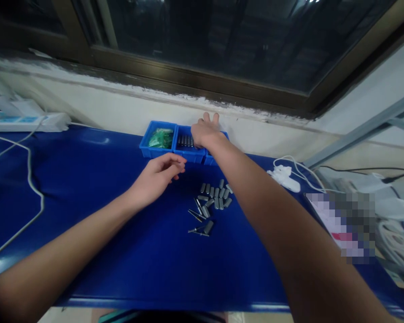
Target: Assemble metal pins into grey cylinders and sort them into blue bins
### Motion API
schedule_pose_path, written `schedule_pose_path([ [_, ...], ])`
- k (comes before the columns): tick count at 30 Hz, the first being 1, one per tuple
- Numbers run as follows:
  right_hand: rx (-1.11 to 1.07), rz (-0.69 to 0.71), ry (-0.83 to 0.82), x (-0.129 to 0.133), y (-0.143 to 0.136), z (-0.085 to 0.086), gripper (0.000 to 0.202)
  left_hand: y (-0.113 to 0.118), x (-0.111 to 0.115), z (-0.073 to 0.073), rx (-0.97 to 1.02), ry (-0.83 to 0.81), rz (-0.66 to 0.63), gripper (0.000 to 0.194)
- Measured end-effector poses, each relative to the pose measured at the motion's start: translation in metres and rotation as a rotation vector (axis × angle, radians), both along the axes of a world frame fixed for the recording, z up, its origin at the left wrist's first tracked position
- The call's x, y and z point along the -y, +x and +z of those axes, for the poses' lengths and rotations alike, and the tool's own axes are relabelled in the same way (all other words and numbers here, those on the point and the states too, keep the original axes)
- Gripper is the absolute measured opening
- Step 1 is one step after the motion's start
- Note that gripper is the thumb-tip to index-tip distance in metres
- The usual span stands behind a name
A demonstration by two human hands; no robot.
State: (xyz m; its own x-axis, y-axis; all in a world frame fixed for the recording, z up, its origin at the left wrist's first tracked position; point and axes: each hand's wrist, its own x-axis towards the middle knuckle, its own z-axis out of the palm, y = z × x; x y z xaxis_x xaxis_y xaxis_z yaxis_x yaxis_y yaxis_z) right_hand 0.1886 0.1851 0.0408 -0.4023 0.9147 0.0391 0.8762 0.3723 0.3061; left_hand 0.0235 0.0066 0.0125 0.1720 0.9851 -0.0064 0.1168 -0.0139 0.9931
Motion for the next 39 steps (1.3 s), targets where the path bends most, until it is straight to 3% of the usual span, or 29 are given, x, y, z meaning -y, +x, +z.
schedule_pose_path([
  [8, -0.009, -0.078, -0.011, 0.017, -0.011, 0.008, 0.011, 0.000, 0.000, -0.001, -0.007, 0.003, -0.012, 0.011],
  [16, 0.085, -0.090, -0.031, 0.028, -0.019, 0.017, 0.028, 0.003, 0.000, -0.005, -0.015, 0.028, -0.035, 0.012],
  [20, -0.121, -0.006, 0.142, 0.044, -0.011, 0.038, 0.020, 0.003, -0.003, -0.012, -0.012, 0.040, -0.051, 0.013],
  [24, -0.467, 0.066, 0.237, 0.089, 0.011, 0.054, 0.024, 0.003, -0.004, -0.017, -0.018, 0.063, -0.083, 0.016],
  [27, -0.603, -0.011, 0.191, 0.131, 0.033, 0.045, 0.022, 0.003, -0.002, -0.015, -0.087, 0.075, -0.119, 0.017],
  [29, -0.609, -0.147, 0.179, 0.153, 0.048, 0.031, 0.045, 0.002, 0.000, -0.012, -0.159, 0.086, -0.148, 0.019],
  [31, -0.585, -0.266, 0.114, 0.167, 0.064, 0.016, 0.048, 0.001, 0.001, -0.010, -0.226, 0.108, -0.167, 0.021],
  [35, -0.543, -0.366, -0.154, 0.173, 0.093, -0.003, 0.018, -0.001, 0.000, -0.011, -0.323, 0.179, -0.174, 0.023],
  [39, -0.539, -0.359, -0.356, 0.169, 0.106, -0.009, 0.025, -0.003, -0.004, -0.013, -0.382, 0.195, -0.168, 0.028],
])
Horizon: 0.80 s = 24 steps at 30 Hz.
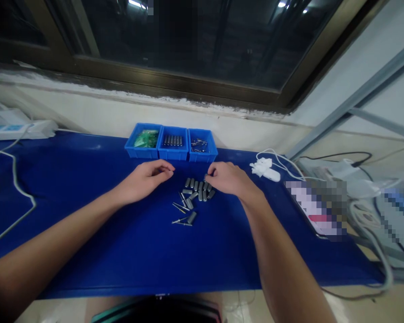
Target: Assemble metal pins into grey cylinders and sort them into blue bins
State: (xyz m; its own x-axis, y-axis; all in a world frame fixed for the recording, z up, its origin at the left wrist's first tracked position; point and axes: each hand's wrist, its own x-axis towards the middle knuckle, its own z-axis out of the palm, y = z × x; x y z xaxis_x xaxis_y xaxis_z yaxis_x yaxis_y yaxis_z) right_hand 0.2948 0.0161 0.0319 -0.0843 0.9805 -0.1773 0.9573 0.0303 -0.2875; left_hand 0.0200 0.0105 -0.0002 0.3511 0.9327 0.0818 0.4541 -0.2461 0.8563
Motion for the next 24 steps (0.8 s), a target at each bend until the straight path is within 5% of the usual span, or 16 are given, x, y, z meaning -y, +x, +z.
schedule_pose_path([
  [14, -0.008, -0.019, 0.098, -0.009, 0.016, -0.006, 0.020, -0.004, -0.005, -0.002, -0.041, 0.011, 0.012, 0.033],
  [20, -0.434, 0.026, 0.384, 0.005, -0.010, 0.006, 0.017, -0.002, 0.003, 0.004, -0.042, 0.160, -0.049, 0.044],
  [24, -0.810, 0.114, 0.369, 0.014, -0.041, 0.002, 0.017, 0.000, 0.010, 0.005, -0.035, 0.320, -0.149, 0.059],
])
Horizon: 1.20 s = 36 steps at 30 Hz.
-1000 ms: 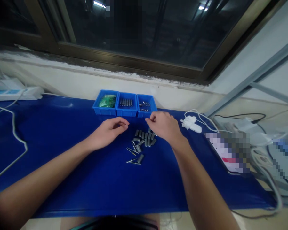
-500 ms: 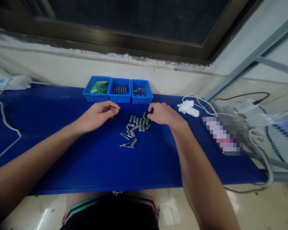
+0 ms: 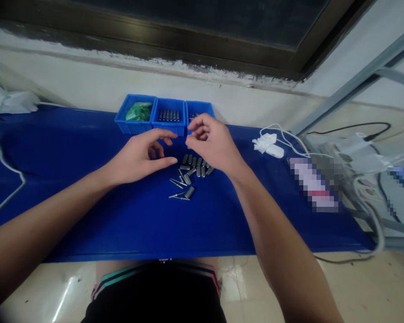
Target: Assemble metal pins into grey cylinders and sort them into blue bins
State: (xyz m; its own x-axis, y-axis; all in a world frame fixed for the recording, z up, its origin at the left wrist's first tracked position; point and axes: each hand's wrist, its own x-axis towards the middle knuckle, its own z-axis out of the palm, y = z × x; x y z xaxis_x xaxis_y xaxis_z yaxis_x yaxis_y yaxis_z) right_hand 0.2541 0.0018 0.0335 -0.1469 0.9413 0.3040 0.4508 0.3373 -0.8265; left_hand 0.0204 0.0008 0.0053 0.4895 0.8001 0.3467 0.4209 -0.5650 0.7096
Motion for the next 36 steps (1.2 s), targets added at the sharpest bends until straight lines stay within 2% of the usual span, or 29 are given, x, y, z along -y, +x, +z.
schedule_pose_path([
  [2, -0.108, 0.081, -0.031, 0.003, -0.012, -0.005, 0.016, 0.001, 0.002, 0.001, -0.016, 0.062, -0.029, 0.060],
  [5, -0.209, 0.146, -0.087, 0.004, -0.022, -0.013, 0.017, 0.000, 0.002, 0.002, -0.019, 0.117, -0.019, 0.050],
  [13, -0.340, 0.178, -0.144, 0.003, -0.032, -0.024, 0.022, -0.002, 0.002, 0.006, 0.017, 0.152, 0.003, 0.032],
  [18, -0.349, 0.178, -0.224, 0.005, -0.034, -0.023, 0.024, -0.003, 0.002, 0.006, 0.024, 0.186, 0.010, 0.030],
  [24, -0.322, 0.206, -0.356, 0.004, -0.027, -0.019, 0.024, -0.003, 0.001, 0.006, 0.044, 0.204, 0.099, 0.032],
  [30, -0.296, 0.299, -0.432, 0.005, -0.024, -0.020, 0.033, -0.001, 0.003, 0.008, 0.046, 0.181, 0.081, 0.033],
  [36, -0.370, 0.305, -0.484, 0.008, -0.031, -0.020, 0.035, -0.001, 0.004, 0.009, 0.040, 0.222, 0.070, 0.029],
])
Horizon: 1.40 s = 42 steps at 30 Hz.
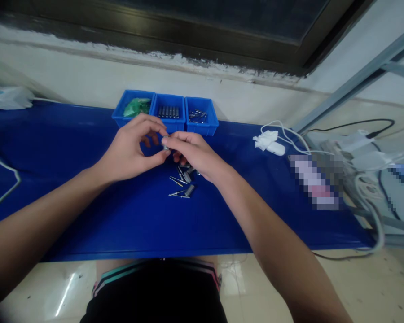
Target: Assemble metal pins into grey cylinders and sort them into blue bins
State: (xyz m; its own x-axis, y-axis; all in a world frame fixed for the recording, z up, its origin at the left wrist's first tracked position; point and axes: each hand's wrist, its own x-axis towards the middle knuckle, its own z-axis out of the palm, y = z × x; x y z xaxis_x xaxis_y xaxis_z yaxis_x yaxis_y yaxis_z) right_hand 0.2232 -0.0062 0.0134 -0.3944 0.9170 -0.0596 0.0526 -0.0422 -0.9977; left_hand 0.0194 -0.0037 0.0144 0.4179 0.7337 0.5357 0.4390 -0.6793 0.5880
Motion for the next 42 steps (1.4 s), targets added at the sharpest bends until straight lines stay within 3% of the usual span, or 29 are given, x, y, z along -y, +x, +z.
schedule_pose_path([
  [11, -0.077, 0.008, -0.057, 0.003, -0.004, 0.002, 0.036, 0.000, 0.000, 0.001, 0.011, 0.031, 0.032, 0.029],
  [28, -0.049, 0.009, -0.013, 0.007, -0.006, 0.002, 0.042, 0.000, 0.003, 0.005, -0.014, 0.057, 0.033, 0.022],
  [36, -0.119, 0.018, -0.084, 0.007, -0.009, 0.004, 0.035, -0.001, 0.000, 0.001, 0.013, 0.175, -0.008, 0.019],
  [42, -0.041, -0.122, 0.046, -0.008, 0.006, 0.019, 0.033, -0.004, -0.003, -0.001, 0.030, 0.119, 0.083, 0.054],
])
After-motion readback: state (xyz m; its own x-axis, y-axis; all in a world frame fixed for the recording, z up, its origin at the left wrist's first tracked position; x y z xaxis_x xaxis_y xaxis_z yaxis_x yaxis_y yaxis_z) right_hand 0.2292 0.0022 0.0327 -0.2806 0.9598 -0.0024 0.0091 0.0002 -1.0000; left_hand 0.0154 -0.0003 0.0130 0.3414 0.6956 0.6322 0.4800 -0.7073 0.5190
